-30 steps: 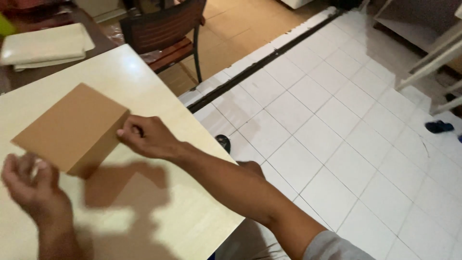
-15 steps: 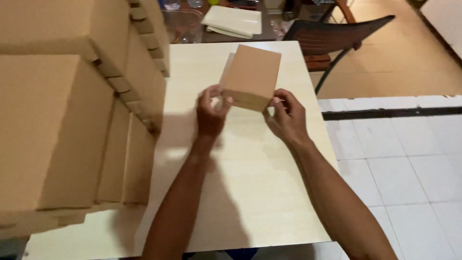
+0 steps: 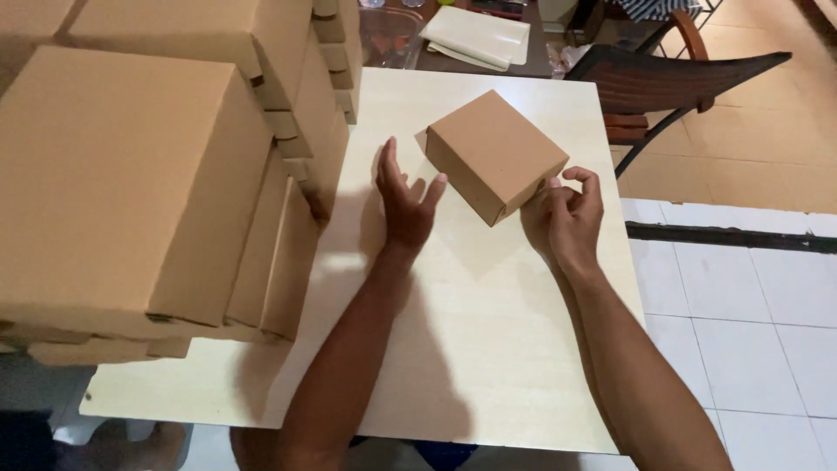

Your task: Folding and assembling cardboard boxes from flat pre-cut templates.

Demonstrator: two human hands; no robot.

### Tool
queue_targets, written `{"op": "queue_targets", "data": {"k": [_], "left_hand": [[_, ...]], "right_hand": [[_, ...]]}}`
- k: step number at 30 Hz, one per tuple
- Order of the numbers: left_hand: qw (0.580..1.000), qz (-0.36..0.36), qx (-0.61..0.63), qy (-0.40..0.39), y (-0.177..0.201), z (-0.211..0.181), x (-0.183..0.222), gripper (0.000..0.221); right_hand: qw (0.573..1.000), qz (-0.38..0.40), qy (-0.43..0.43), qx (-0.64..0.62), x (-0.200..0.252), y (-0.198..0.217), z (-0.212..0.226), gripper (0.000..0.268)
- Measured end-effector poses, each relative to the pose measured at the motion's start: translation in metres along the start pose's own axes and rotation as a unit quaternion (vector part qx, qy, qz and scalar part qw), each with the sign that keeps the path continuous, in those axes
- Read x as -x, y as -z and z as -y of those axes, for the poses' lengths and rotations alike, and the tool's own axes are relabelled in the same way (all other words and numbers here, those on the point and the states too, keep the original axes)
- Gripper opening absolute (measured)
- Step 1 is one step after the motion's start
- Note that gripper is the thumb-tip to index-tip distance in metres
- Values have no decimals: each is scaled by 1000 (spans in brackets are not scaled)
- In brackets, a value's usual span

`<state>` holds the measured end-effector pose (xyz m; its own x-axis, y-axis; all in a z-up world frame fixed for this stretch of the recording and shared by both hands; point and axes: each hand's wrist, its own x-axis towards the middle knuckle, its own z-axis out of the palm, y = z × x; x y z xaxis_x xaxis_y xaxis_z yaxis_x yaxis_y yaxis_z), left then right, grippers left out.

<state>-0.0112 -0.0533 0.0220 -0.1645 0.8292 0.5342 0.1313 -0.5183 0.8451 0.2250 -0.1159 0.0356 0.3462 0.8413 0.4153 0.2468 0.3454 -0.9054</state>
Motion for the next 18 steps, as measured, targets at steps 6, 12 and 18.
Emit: {"op": "queue_targets", "data": {"k": [6,12,18], "left_hand": [[991,102,53,63,13,28,-13,105],[983,181,-25,-3,24,10,-13,84],[976,202,79,14,23,32,-30,68]], "right_hand": [[993,-20,-39,-106,6,-20,-4,23],[993,-84,-61,-48,7,-20,2,27],[986,-120,-48,106,3,-23,19,36]]}}
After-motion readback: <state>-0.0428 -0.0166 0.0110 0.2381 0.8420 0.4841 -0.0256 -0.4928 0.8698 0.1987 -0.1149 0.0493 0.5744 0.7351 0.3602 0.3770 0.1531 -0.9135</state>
